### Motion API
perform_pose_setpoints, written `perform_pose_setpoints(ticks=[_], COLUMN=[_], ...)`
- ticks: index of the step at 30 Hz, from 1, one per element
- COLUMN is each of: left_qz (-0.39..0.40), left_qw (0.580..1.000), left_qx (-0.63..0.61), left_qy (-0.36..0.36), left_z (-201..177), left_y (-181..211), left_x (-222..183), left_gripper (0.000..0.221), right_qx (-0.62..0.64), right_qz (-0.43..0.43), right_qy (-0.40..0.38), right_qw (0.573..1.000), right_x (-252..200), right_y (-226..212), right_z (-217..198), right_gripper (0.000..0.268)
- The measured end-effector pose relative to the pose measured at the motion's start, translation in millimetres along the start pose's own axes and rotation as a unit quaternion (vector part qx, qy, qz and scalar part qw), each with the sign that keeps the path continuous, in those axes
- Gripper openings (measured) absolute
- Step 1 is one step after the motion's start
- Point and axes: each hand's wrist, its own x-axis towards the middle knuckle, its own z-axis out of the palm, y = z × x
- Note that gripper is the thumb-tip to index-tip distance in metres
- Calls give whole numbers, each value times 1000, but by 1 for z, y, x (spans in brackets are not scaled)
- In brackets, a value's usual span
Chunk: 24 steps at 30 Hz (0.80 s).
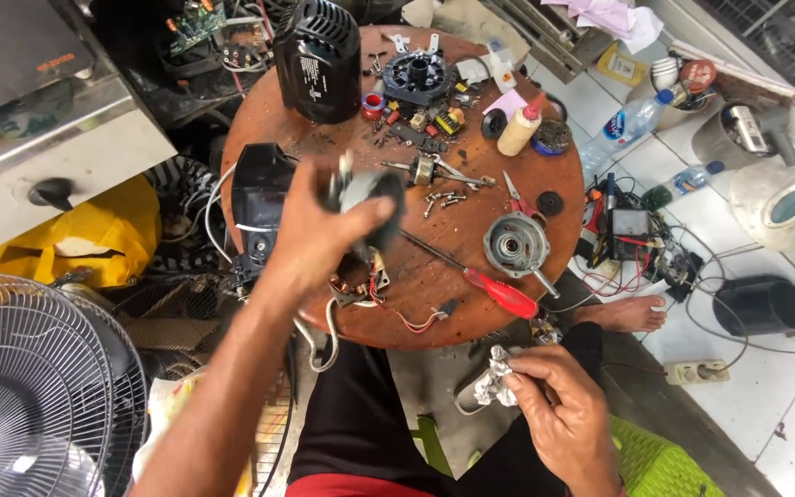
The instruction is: Cleaning and reassembling the internal components of an electric fan motor on a workbench.
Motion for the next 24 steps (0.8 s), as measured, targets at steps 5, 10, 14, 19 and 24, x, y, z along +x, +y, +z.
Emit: perform_pose_setpoints(ticks=[5,10,14,19,24], left_qz=[93,154,200,369,132], left_qw=[935,802,766,844,946], left_qx=[343,576,610,382,285], left_qy=[-18,-33,-13,75,82], left_z=[22,38,34,-4,11], left_y=[-30,-86,-86,-86,-155], left_x=[79,125,118,21,-49], left_gripper=[87,67,96,61,86], right_qx=[-13,-19,-28,-31,209], right_qz=[23,59,10,5,146], right_qy=[-48,-112,-106,-98,-91], right_qw=[999,992,994,995,963], right_x=[14,21,35,57,83], right_y=[2,15,16,16,18], right_z=[29,47,61,73,110], right_gripper=[12,19,16,14,19])
